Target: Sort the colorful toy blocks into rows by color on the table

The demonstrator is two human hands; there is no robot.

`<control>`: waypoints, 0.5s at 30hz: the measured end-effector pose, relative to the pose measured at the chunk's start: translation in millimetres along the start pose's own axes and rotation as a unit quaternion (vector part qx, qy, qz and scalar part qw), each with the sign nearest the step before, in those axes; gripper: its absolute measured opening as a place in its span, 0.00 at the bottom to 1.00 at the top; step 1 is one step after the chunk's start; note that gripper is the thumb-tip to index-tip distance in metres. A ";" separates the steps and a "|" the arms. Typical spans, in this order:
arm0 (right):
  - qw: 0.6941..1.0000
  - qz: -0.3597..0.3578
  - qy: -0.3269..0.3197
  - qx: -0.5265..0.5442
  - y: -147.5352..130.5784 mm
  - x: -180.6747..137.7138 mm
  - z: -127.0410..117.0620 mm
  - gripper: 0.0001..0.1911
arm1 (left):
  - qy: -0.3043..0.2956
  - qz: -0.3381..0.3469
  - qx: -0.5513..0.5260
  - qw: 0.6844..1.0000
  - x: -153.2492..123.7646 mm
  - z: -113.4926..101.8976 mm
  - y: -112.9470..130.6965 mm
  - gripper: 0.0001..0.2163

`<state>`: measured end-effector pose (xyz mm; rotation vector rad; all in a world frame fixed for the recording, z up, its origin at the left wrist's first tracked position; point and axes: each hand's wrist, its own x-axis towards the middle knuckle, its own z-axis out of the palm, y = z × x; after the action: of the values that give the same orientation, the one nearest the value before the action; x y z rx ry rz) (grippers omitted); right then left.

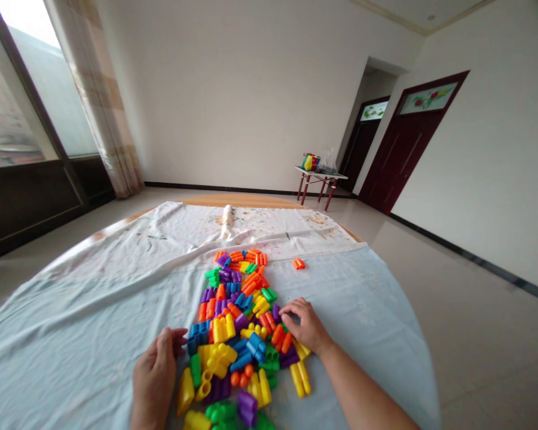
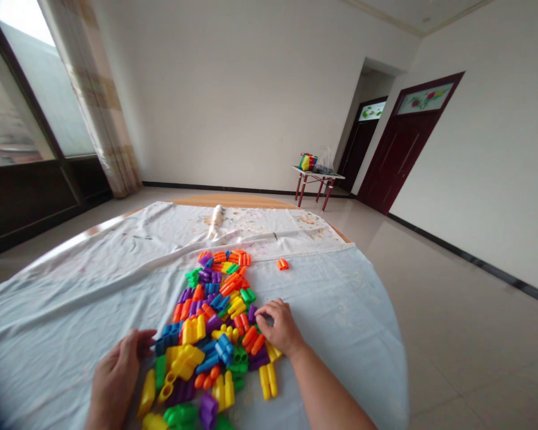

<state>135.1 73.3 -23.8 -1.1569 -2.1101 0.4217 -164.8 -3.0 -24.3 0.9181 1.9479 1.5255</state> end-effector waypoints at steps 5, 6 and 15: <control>0.999 -0.020 0.036 0.016 11.1 1.3 3.3 0.09 | 0.002 0.013 -0.019 1.000 1.7 4.3 -3.2 0.24; 0.998 -0.026 0.048 0.021 12.5 0.9 2.9 0.09 | 0.006 0.016 -0.022 1.000 1.3 5.3 -2.4 0.24; 0.986 -0.147 0.022 0.074 -58.3 31.1 1.2 0.09 | 0.027 0.061 0.004 0.998 -8.1 5.3 15.6 0.22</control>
<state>87.1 67.1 21.2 -0.7488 -2.1290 0.4012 -152.5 -3.5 -10.7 1.0262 1.9677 1.6282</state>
